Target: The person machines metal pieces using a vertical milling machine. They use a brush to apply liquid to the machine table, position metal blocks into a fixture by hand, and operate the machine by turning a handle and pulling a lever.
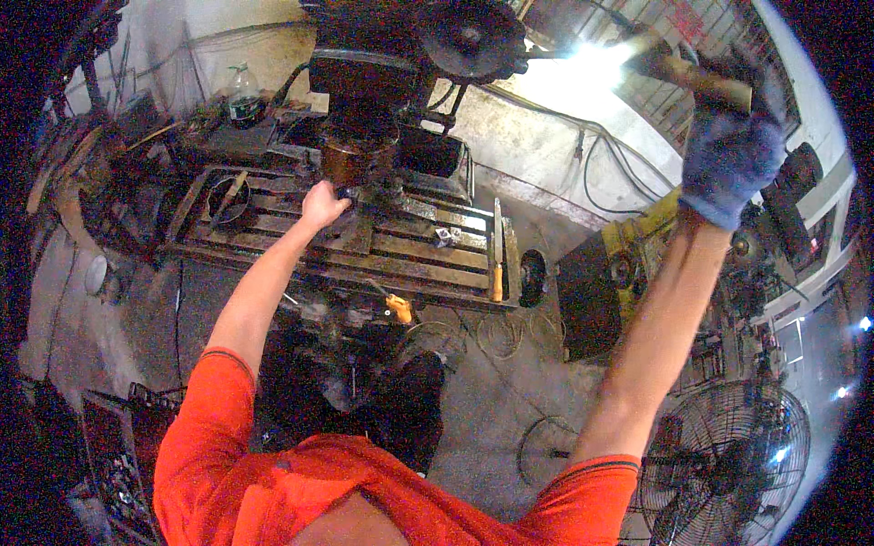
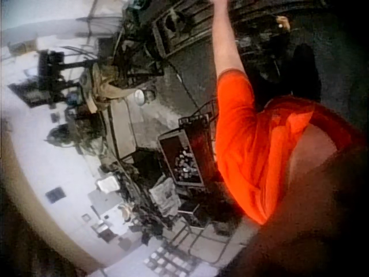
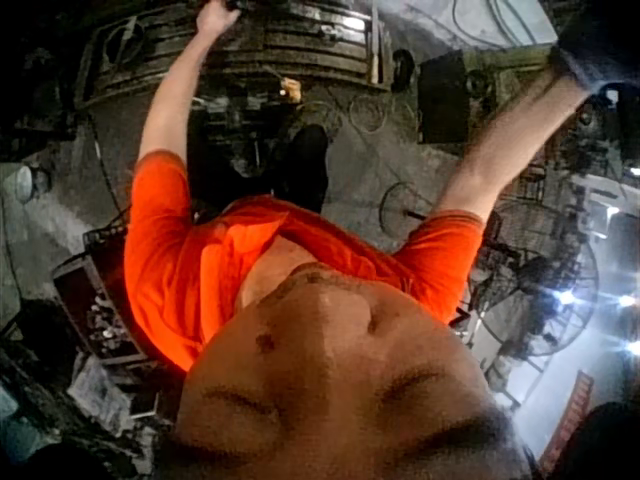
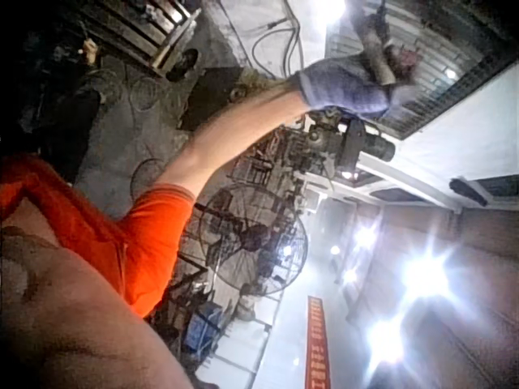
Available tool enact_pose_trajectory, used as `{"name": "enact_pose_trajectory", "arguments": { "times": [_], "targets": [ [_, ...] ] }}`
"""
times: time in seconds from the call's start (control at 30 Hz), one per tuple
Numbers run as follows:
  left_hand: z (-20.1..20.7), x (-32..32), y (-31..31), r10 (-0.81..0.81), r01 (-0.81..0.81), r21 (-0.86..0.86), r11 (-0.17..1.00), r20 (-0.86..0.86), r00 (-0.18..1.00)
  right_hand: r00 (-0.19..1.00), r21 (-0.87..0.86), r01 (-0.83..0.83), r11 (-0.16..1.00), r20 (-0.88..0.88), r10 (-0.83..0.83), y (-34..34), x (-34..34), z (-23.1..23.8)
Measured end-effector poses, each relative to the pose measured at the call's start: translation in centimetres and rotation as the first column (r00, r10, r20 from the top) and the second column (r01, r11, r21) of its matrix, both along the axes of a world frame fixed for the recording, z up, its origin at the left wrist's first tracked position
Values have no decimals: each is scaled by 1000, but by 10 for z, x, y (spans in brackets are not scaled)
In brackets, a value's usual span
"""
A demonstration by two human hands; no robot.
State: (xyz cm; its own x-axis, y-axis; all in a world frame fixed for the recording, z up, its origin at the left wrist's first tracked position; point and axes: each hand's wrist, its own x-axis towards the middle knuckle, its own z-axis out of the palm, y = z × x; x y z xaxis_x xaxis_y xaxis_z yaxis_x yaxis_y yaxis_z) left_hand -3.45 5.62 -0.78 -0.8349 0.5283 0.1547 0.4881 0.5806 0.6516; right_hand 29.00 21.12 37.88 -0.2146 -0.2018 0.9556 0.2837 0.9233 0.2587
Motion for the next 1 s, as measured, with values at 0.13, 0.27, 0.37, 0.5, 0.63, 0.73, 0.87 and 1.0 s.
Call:
{"name": "enact_pose_trajectory", "arguments": {
  "times": [0.13, 0.27, 0.37, 0.5, 0.63, 0.73, 0.87, 1.0],
  "targets": [
    [-13, -10, -4, 58, -56, 31, 998, -44, 997, 512, -467, -830, 304, -424, 747, -9, 8, -59],
    [-17, -5, -2, 75, -70, 61, 996, -79, 994, 989, -220, -53, 974, -146, 21, -27, 19, -111],
    [-11, 0, 1, 99, -99, 3, 995, -69, 993, 907, -410, -417, 811, -244, 343, -30, 21, -128],
    [-14, -1, 0, 99, -94, 51, 994, -106, 989, 796, -452, -605, 655, -331, 507, -29, 20, -149],
    [-13, 0, 0, 96, -91, 62, 994, -95, 991, 759, -433, -651, 623, -357, 544, -33, 20, -163],
    [-10, -1, 0, 87, -84, 48, 995, -71, 994, 887, -331, -453, 828, -256, 383, -30, 20, -155],
    [-14, -4, -5, 92, -89, 42, 995, -71, 993, 854, -409, -520, 750, -251, 455, -36, 17, -140],
    [-6, 5, -3, 88, -80, 89, 993, -84, 993, 809, -495, -587, 641, -327, 488, -37, 15, -156]
  ]
}}
